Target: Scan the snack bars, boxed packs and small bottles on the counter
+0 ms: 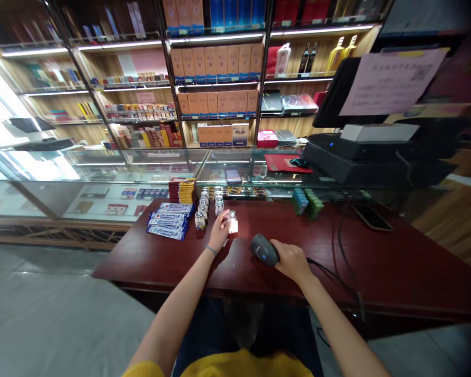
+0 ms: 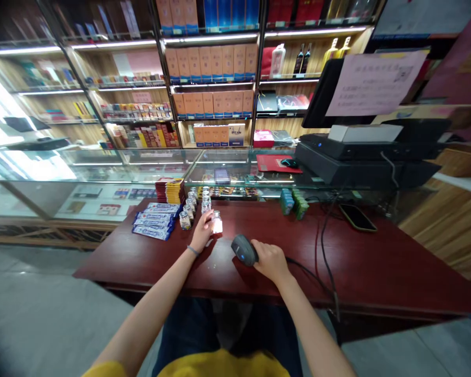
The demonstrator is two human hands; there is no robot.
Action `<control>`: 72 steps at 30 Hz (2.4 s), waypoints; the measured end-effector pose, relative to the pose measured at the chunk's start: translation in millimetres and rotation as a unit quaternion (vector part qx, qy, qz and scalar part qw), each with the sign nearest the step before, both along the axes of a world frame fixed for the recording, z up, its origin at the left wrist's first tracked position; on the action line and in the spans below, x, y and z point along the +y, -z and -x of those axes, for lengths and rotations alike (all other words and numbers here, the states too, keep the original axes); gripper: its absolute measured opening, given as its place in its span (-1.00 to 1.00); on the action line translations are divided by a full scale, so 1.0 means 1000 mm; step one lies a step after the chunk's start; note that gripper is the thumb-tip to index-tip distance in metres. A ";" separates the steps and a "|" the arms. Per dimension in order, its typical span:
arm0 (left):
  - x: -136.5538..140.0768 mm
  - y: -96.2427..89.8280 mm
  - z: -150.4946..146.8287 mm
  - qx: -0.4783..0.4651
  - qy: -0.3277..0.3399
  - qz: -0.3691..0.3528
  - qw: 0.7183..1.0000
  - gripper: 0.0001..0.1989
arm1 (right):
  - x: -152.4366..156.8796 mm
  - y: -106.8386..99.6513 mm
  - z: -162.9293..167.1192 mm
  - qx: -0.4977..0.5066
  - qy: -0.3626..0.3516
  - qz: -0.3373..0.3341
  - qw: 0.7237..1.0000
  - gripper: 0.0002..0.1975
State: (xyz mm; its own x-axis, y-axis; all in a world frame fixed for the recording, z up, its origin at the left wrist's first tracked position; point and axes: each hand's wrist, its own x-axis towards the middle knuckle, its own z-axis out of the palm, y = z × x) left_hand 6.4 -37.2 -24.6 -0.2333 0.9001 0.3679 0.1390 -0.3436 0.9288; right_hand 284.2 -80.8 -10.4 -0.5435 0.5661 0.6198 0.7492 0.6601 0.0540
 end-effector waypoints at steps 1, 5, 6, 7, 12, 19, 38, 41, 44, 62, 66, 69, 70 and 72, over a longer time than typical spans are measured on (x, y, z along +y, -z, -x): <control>-0.002 -0.001 0.001 0.030 -0.033 -0.023 0.999 -0.59 | 0.001 0.001 0.000 0.003 0.000 -0.001 1.000 -0.63; -0.009 -0.004 0.007 0.159 -0.185 -0.068 0.967 -0.63 | 0.002 0.005 -0.001 -0.002 0.000 0.002 1.000 -0.66; -0.010 -0.004 0.009 0.178 -0.207 -0.066 0.960 -0.64 | 0.002 0.005 -0.001 -0.003 0.000 0.001 1.000 -0.66; -0.010 -0.005 0.010 0.191 -0.220 -0.063 0.954 -0.64 | 0.002 0.004 -0.001 -0.004 -0.001 -0.002 1.000 -0.66; -0.007 -0.004 0.009 0.240 -0.239 -0.064 0.939 -0.62 | 0.001 0.002 -0.001 -0.011 -0.005 -0.023 1.000 -0.67; -0.001 -0.003 0.005 0.281 -0.241 -0.059 0.927 -0.55 | 0.002 0.003 -0.001 -0.005 -0.005 -0.031 1.000 -0.65; -0.010 -0.016 -0.019 0.362 -0.224 -0.229 0.876 -0.54 | 0.021 -0.009 -0.058 0.102 0.132 -0.042 0.985 -0.74; 0.000 -0.026 -0.043 0.354 -0.165 -0.222 0.893 -0.53 | 0.025 -0.013 -0.089 0.104 0.168 -0.045 0.979 -0.75; 0.020 -0.035 -0.078 0.316 -0.114 -0.217 0.916 -0.51 | 0.027 -0.016 -0.120 0.094 0.190 -0.054 0.976 -0.74; 0.137 0.007 -0.269 0.190 0.072 -0.091 0.975 -0.32 | 0.040 -0.006 -0.182 0.093 0.259 -0.075 0.958 -0.71; 0.138 0.010 -0.272 0.200 0.063 -0.101 0.973 -0.43 | 0.040 -0.007 -0.181 0.104 0.263 -0.064 0.957 -0.76; 0.137 0.008 -0.272 0.192 0.050 -0.097 0.975 -0.52 | 0.041 -0.006 -0.181 0.106 0.270 -0.065 0.955 -0.75; 0.137 0.008 -0.272 0.184 0.044 -0.094 0.977 -0.54 | 0.042 -0.005 -0.181 0.104 0.272 -0.068 0.954 -0.75; 0.137 0.007 -0.271 0.165 0.031 -0.086 0.982 -0.59 | 0.043 -0.003 -0.182 0.098 0.275 -0.076 0.954 -0.72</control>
State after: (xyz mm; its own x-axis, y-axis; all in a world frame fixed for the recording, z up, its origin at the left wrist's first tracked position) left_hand 277.4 99.6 -31.2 -0.0219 0.8266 0.5623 0.3957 -0.5093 0.7642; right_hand 465.7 -38.1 -7.5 -0.0565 0.6281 0.7760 0.9852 0.1611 -0.0587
